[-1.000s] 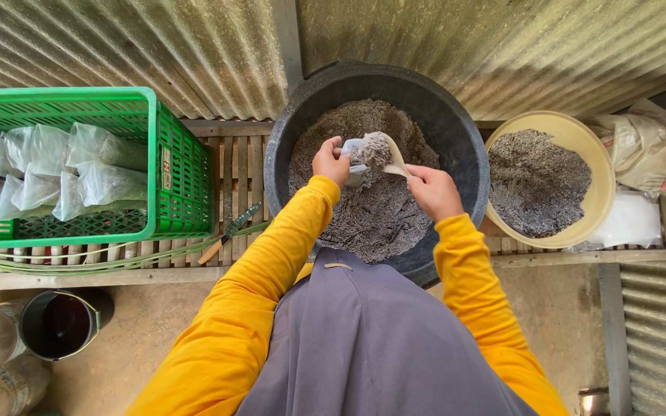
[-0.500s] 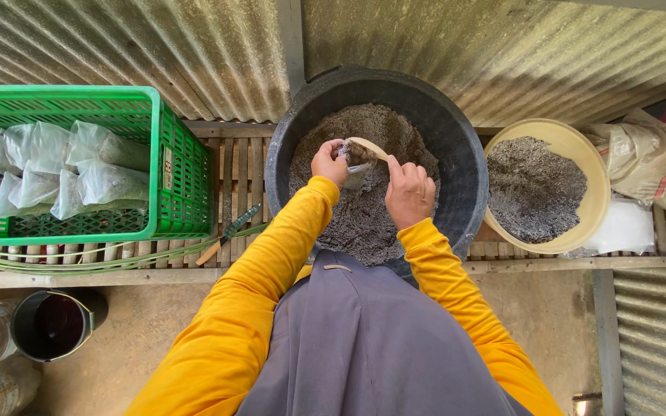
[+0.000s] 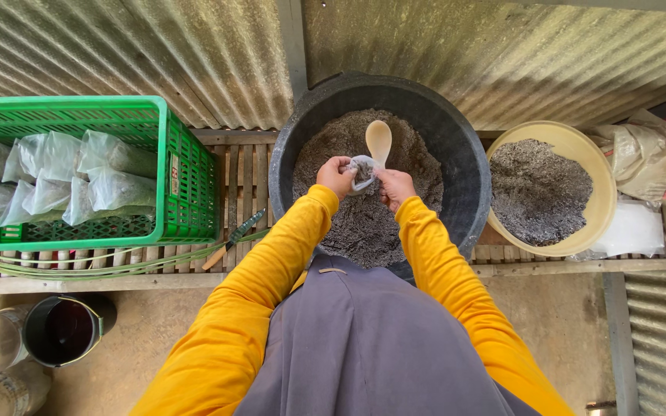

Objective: The person scoops gray granular material from a large black basin into small white plastic bags using a wooden spoon. After filling each bag, the person ties it closed and places it into a green crate. The process is repeated multiple times.

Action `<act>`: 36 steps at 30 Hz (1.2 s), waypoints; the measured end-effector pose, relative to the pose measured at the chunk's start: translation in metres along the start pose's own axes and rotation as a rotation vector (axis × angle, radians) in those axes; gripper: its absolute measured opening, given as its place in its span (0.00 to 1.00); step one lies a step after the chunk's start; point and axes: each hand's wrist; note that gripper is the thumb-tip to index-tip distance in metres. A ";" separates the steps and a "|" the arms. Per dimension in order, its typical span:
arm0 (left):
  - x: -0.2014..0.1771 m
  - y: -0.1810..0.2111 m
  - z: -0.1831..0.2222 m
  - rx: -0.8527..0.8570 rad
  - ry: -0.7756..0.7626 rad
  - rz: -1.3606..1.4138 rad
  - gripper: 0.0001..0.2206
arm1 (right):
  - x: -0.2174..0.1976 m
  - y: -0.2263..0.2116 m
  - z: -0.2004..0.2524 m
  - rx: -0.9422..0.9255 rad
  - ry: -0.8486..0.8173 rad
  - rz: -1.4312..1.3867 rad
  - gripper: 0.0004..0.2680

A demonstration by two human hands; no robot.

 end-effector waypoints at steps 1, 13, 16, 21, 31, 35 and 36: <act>-0.002 0.006 0.003 -0.040 -0.013 0.000 0.14 | -0.001 -0.001 -0.002 -0.006 0.025 0.064 0.06; 0.009 0.071 0.033 0.142 0.064 -0.587 0.09 | -0.016 -0.023 0.009 -0.228 0.177 0.617 0.07; 0.016 0.076 0.034 0.097 -0.020 -0.663 0.09 | -0.014 -0.028 0.013 -0.208 0.108 0.529 0.07; 0.015 0.089 0.035 -0.038 -0.064 -0.889 0.15 | 0.006 -0.046 0.031 -0.278 0.161 0.819 0.08; 0.022 0.083 0.033 0.214 0.061 -0.883 0.09 | 0.026 -0.061 0.034 -0.256 0.402 1.251 0.08; 0.016 0.080 0.033 0.179 0.062 -0.821 0.06 | 0.011 -0.049 0.018 -0.194 0.225 0.893 0.10; 0.017 0.081 0.032 0.166 0.060 -0.808 0.05 | 0.008 -0.047 0.014 -0.175 0.198 0.809 0.10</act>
Point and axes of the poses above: each hand's wrist, its own z-axis away from the middle knuckle, its own x-axis out of the palm, y = z × x, and after that the axes turned 15 degrees about -y, right-handed
